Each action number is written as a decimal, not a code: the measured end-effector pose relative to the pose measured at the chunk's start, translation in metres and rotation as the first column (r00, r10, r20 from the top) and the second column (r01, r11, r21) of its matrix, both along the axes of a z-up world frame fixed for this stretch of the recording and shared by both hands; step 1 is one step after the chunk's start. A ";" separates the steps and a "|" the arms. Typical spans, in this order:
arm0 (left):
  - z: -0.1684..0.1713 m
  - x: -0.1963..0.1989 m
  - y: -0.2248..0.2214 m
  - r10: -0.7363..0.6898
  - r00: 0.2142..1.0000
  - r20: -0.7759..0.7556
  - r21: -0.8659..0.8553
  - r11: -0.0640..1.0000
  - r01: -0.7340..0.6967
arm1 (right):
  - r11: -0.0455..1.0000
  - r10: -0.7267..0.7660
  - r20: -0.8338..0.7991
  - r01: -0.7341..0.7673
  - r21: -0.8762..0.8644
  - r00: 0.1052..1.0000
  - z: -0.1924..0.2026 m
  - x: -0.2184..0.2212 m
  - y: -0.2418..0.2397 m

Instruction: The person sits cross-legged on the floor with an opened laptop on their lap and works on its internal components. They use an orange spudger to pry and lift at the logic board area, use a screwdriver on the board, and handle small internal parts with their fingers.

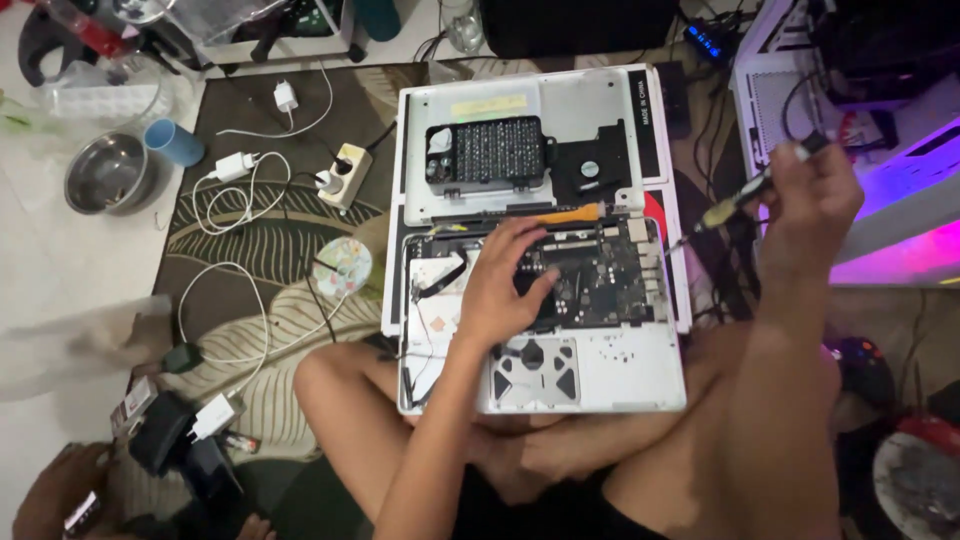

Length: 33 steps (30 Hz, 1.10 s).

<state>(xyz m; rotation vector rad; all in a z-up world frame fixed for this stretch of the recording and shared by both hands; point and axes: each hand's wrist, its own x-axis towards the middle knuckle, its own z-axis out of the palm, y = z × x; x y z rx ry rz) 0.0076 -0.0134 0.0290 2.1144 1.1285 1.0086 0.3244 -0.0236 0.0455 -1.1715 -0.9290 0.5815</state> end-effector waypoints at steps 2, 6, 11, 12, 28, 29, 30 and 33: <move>0.000 0.001 0.002 -0.003 1.000 0.001 -0.012 1.000 0.003 | 0.999 -0.028 -0.031 0.027 -0.018 0.999 -0.016 -0.005 0.000; 0.003 0.005 0.008 0.001 0.999 -0.050 -0.057 0.998 -0.003 | 0.999 -0.027 0.175 0.035 -0.041 0.984 -0.026 -0.023 -0.009; 0.002 0.010 0.011 -0.004 0.987 -0.159 -0.093 0.996 -0.011 | 0.999 0.019 0.114 -0.014 -0.040 0.993 -0.035 -0.042 -0.028; 0.003 0.010 0.011 -0.022 0.986 -0.166 -0.086 0.996 0.008 | 0.996 0.082 0.189 -0.085 0.011 0.979 -0.036 -0.045 -0.032; -0.004 0.011 0.015 -0.074 0.955 -0.287 -0.110 0.993 0.044 | 0.944 0.318 0.443 -0.324 -0.063 0.838 -0.027 -0.068 -0.042; -0.004 0.011 0.015 -0.071 0.956 -0.285 -0.110 0.993 0.041 | 0.943 0.320 0.445 -0.327 -0.064 0.836 -0.029 -0.067 -0.041; -0.005 0.010 0.015 -0.071 0.957 -0.283 -0.105 0.994 0.043 | 0.935 0.343 0.398 -0.350 -0.058 0.851 -0.032 -0.066 -0.041; -0.005 0.008 0.015 -0.070 0.959 -0.274 -0.092 0.995 0.047 | 0.926 0.368 0.353 -0.372 -0.059 0.860 -0.034 -0.065 -0.043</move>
